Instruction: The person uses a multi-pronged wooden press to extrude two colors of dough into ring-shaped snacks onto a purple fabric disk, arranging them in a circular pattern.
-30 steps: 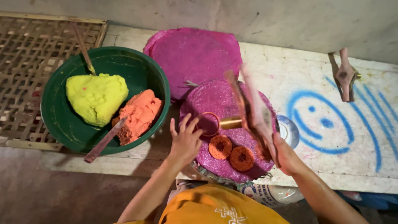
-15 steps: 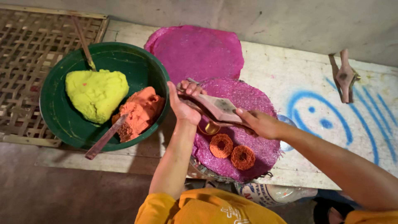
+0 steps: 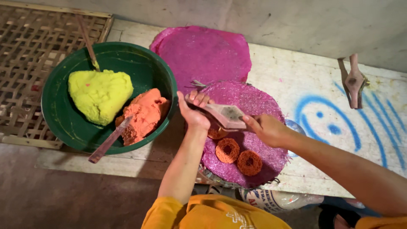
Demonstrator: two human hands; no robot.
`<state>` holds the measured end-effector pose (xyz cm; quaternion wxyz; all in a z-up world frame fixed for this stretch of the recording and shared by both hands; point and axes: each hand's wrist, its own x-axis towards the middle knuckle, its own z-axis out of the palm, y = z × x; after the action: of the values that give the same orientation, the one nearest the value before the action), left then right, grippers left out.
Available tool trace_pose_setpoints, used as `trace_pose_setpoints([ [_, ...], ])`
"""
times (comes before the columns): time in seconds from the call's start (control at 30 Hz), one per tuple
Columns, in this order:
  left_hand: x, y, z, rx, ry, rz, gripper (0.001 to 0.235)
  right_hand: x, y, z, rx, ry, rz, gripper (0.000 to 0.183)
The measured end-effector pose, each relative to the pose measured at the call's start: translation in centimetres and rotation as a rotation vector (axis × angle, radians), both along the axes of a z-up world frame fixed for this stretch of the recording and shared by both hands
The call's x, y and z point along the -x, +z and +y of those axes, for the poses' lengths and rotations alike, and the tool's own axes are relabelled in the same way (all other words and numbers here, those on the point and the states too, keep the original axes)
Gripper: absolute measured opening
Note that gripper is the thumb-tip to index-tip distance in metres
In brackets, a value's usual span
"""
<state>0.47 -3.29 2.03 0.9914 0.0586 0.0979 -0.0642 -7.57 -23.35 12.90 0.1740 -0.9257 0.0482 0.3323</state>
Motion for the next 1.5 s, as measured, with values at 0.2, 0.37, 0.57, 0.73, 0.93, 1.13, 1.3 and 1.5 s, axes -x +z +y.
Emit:
trace_pose_setpoints([
  [0.2, -2.3, 1.1, 0.1, -0.071, 0.012, -0.097, 0.061, -0.6, 0.0, 1.5, 0.075, -0.061, -0.083, 0.072],
  [0.37, -2.3, 2.3, 2.8, -0.072, 0.003, -0.103, 0.062, -0.5, -2.5, 2.8, -0.113, -0.019, -0.188, 0.067],
  [0.57, -0.6, 0.6, 1.5, -0.111, 0.023, 0.117, 0.063, 0.6, -3.1, 1.7, -0.087, -0.083, -0.001, 0.072],
  [0.73, -1.2, -1.3, -2.0, -0.028, -0.006, 0.031, 0.059, 0.2, -1.3, -1.2, 0.013, -0.094, -0.055, 0.062],
  [0.93, 0.5, 1.6, 2.5, -0.852, -0.438, -0.451, 0.071, 2.7, -2.7, -6.9, -0.272, -0.260, -0.331, 0.069],
  [1.13, 4.6, 0.9, 4.7, -2.144, -0.584, -0.864, 0.124, 7.4, -6.4, -7.6, -0.671, -0.492, -0.620, 0.073],
  [1.3, 4.8, -0.7, 4.5, -2.153, -0.525, -0.948, 0.110, 10.7, -8.4, -6.8, -0.925, -0.699, -0.673, 0.075],
  [1.5, 5.0, -0.4, 4.8, -2.138, -0.515, -0.913, 0.099, 13.0, -10.5, -7.8, -1.097, -0.771, -0.712, 0.077],
])
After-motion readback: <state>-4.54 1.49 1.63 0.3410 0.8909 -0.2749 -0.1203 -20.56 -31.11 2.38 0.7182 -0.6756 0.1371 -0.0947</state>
